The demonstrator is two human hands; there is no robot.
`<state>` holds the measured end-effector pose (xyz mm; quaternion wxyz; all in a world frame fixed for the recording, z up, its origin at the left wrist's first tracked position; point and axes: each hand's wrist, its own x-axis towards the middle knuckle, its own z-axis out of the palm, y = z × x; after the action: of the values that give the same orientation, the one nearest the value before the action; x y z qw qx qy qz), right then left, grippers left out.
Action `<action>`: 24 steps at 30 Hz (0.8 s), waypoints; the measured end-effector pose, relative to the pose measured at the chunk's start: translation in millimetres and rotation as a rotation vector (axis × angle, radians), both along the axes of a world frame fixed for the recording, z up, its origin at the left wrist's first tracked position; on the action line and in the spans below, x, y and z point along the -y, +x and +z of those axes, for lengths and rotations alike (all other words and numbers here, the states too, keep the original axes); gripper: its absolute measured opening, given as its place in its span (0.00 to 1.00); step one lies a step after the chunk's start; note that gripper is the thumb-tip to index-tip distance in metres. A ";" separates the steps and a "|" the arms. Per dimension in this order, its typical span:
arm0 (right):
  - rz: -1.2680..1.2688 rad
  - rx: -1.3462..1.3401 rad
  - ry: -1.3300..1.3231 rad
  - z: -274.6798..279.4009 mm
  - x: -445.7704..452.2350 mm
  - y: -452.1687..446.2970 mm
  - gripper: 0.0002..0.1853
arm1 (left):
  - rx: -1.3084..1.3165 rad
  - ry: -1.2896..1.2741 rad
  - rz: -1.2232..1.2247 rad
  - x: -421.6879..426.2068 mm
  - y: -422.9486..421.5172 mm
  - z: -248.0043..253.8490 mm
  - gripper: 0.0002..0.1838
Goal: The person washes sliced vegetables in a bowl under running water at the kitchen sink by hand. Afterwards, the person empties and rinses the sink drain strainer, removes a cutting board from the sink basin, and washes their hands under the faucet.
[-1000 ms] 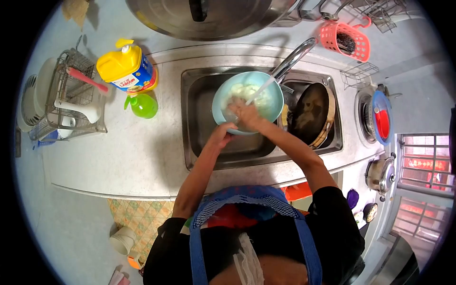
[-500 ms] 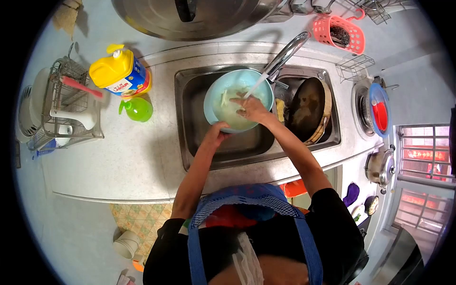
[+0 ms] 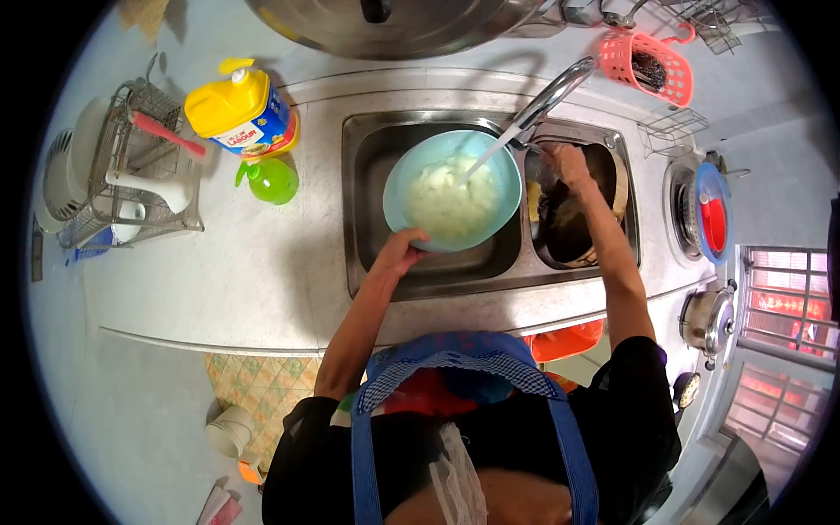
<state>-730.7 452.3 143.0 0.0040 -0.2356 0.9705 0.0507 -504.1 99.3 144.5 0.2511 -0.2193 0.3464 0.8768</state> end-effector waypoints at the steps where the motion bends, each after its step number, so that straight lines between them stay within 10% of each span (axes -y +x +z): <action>1: -0.063 0.060 0.013 17.7 4.8 -0.2 0.15 | 0.000 0.001 0.000 1.5 6.2 0.1 0.27; 8: -0.021 -0.385 -0.222 58.0 48.3 55.9 0.14 | -0.102 -0.073 0.074 6.9 39.0 21.6 0.26; 11: -0.291 -0.119 -1.300 57.4 74.5 98.4 0.09 | -0.120 -0.113 0.092 12.4 48.1 17.9 0.27; 14: -0.260 0.839 -1.971 24.8 85.9 152.1 0.12 | -0.193 -0.132 0.136 13.3 52.2 28.0 0.28; 15: -0.818 0.787 -2.131 23.9 116.1 177.9 0.12 | -0.208 -0.139 0.161 14.7 53.0 30.8 0.28; 24: -0.841 1.466 -2.424 -24.4 169.4 229.1 0.14 | -0.273 -0.214 0.273 20.6 56.6 55.6 0.29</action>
<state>-501.6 282.9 118.6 0.3016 0.2248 0.1966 -0.9055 -447.5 78.7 200.0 0.0562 -0.1687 0.4352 0.8826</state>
